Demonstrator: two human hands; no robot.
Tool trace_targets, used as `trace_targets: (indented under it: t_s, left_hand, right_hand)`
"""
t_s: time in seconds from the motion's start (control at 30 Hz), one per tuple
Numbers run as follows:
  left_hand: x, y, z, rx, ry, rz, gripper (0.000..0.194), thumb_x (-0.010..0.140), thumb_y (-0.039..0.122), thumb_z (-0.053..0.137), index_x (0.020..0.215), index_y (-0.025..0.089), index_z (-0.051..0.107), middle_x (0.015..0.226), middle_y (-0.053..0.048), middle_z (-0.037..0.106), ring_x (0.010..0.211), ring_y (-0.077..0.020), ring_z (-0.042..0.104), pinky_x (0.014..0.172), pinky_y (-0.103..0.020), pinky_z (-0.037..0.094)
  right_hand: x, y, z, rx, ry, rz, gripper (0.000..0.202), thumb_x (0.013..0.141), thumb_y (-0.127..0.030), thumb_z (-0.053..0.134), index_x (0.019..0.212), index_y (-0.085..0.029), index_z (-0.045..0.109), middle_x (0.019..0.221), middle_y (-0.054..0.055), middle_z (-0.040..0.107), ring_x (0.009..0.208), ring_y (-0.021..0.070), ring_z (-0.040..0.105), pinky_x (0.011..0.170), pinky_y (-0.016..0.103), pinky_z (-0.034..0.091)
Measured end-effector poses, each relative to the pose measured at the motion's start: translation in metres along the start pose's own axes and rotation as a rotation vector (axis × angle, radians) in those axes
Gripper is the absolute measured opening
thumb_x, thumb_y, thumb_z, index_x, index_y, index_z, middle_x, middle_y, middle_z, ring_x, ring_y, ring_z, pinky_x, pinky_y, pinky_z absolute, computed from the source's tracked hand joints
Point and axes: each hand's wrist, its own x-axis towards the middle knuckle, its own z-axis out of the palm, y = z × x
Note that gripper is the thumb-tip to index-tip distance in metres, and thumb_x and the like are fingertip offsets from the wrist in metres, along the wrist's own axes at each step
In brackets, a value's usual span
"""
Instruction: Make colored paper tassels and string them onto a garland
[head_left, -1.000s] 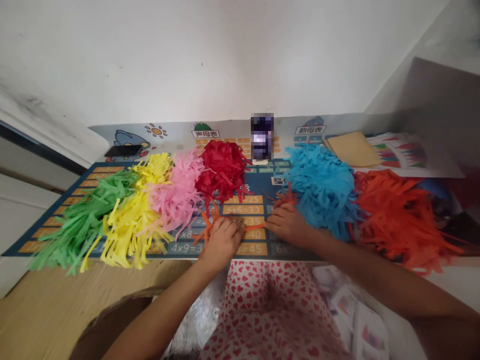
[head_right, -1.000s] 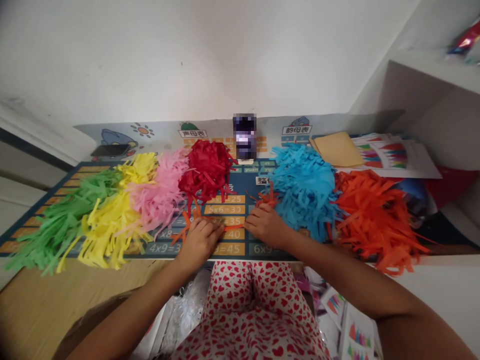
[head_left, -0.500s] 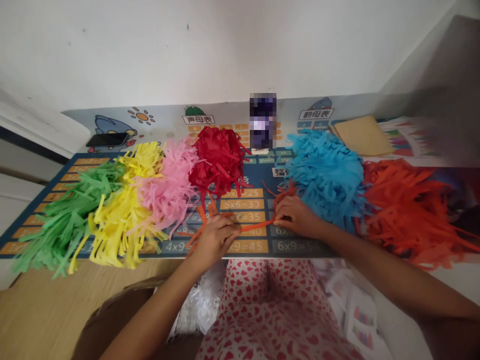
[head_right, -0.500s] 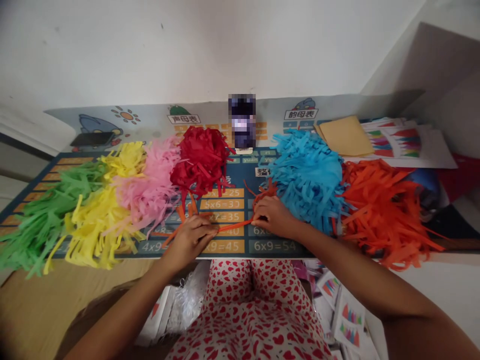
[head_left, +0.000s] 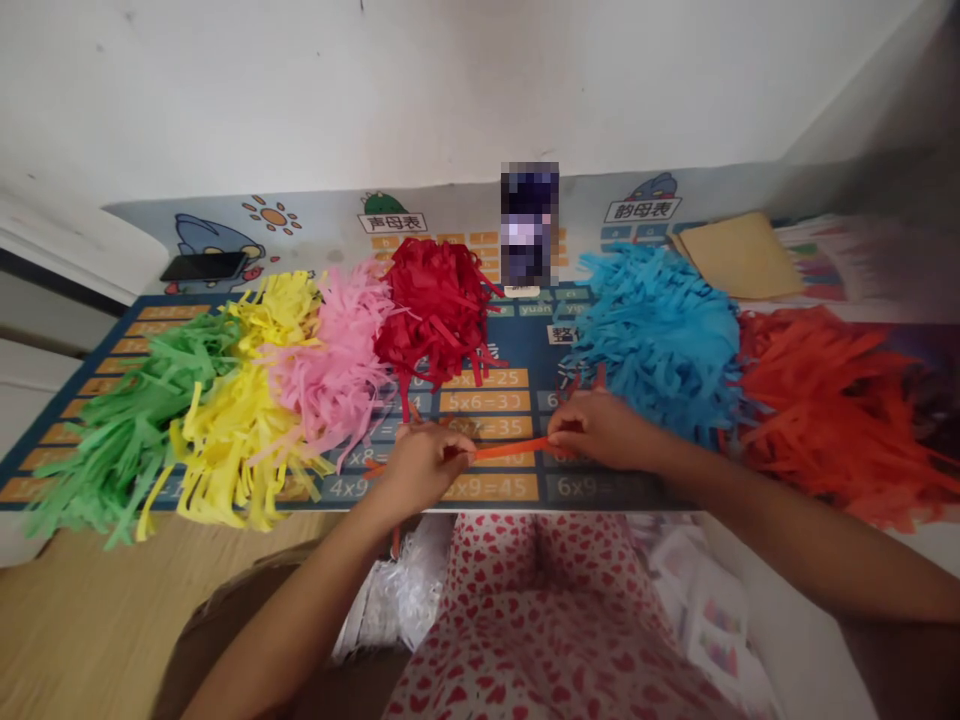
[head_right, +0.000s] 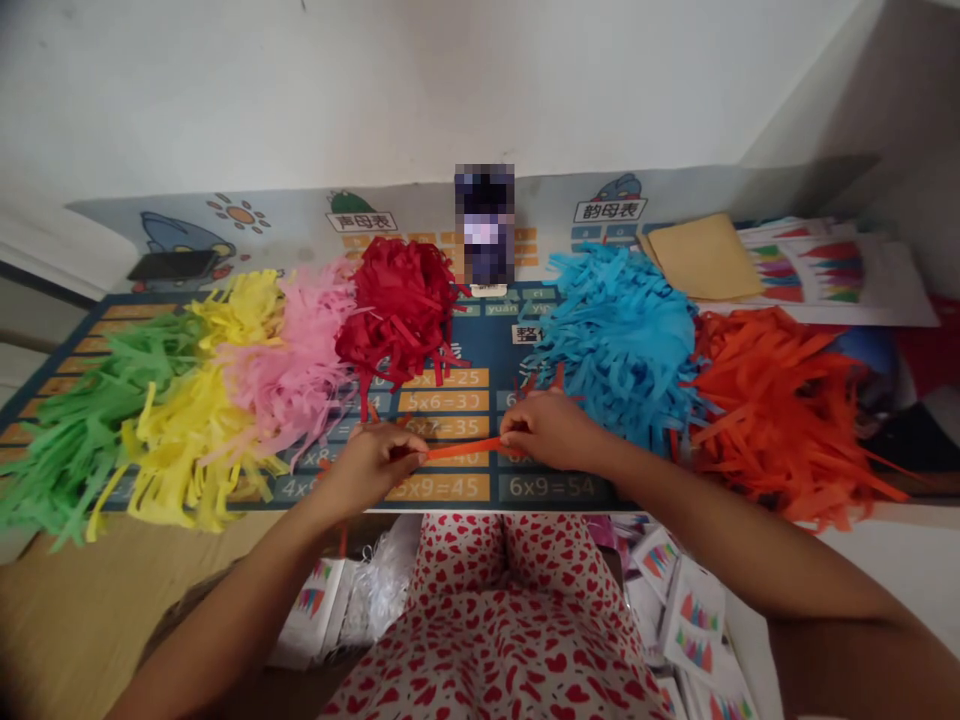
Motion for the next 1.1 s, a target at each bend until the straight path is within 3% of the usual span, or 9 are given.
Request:
trace_targets:
  t_s: [0.17,0.37,0.5,0.57,0.67,0.77,0.97,1.1]
  left_hand:
    - [0.009,0.005,0.002,0.172,-0.021,-0.038,0.011,0.083,0.02,0.065,0.08,0.025,0.074,0.08,0.002,0.075,0.081,-0.0186,0.064,0.077,-0.032,0.037]
    - [0.007,0.0,0.005,0.118,-0.001,-0.017,0.011,0.082,0.018,0.066,0.081,0.025,0.074,0.079,0.003,0.075,0.08,-0.0184,0.065,0.077,-0.032,0.038]
    - [0.009,-0.004,0.006,0.101,0.029,0.016,0.01,0.08,0.018,0.067,0.079,0.025,0.074,0.075,0.003,0.074,0.074,-0.0181,0.065,0.073,-0.031,0.04]
    - [0.009,-0.004,0.006,0.1,0.04,0.027,0.009,0.08,0.02,0.067,0.079,0.025,0.075,0.073,0.002,0.074,0.072,-0.0176,0.065,0.07,-0.031,0.04]
    - [0.009,-0.003,0.004,0.086,0.03,0.021,0.01,0.082,0.02,0.066,0.078,0.024,0.075,0.074,0.002,0.074,0.071,-0.0172,0.065,0.07,-0.03,0.041]
    - [0.008,-0.002,0.002,0.08,0.002,0.035,0.014,0.085,0.02,0.063,0.076,0.024,0.074,0.073,0.002,0.074,0.071,-0.0173,0.065,0.069,-0.029,0.04]
    - [0.007,-0.002,0.003,0.119,0.022,0.034,0.013,0.083,0.017,0.066,0.085,0.026,0.075,0.077,0.003,0.075,0.076,-0.0188,0.065,0.075,-0.032,0.038]
    - [0.007,-0.002,0.007,0.191,0.074,0.132,0.012,0.082,0.015,0.067,0.079,0.025,0.073,0.085,0.0,0.075,0.085,-0.022,0.064,0.075,-0.034,0.036]
  right_hand:
    - [0.006,0.007,0.009,-0.153,0.073,-0.091,0.017,0.082,-0.019,0.068,0.065,-0.022,0.07,0.08,0.001,0.068,0.085,0.0185,0.057,0.074,0.033,0.026]
    - [0.004,0.015,0.012,-0.095,0.118,-0.094,0.012,0.086,-0.022,0.065,0.078,-0.023,0.074,0.088,0.003,0.071,0.091,0.0202,0.059,0.08,0.034,0.03]
    - [0.004,0.003,0.011,-0.103,0.208,-0.167,0.015,0.088,-0.025,0.062,0.098,-0.024,0.074,0.1,0.004,0.072,0.096,0.021,0.06,0.082,0.035,0.032]
    - [0.006,-0.005,0.014,-0.163,0.185,-0.189,0.018,0.087,-0.032,0.066,0.102,-0.022,0.072,0.101,0.006,0.072,0.098,0.0227,0.06,0.083,0.036,0.032]
    - [0.011,-0.011,0.021,-0.208,0.108,-0.119,0.012,0.086,-0.029,0.07,0.093,-0.021,0.073,0.094,0.006,0.073,0.095,0.0226,0.061,0.082,0.036,0.032]
    - [0.017,-0.006,0.024,-0.097,0.068,-0.065,0.007,0.089,-0.025,0.068,0.087,-0.023,0.074,0.089,0.003,0.074,0.09,0.019,0.063,0.08,0.033,0.032]
    - [0.02,0.004,0.023,-0.032,0.093,-0.089,0.009,0.086,-0.024,0.07,0.079,-0.023,0.075,0.083,0.001,0.075,0.085,0.0178,0.064,0.076,0.031,0.032]
    - [0.021,0.008,0.028,-0.038,0.13,-0.127,0.006,0.085,-0.024,0.071,0.082,-0.022,0.074,0.083,0.002,0.074,0.084,0.0186,0.063,0.075,0.032,0.032]
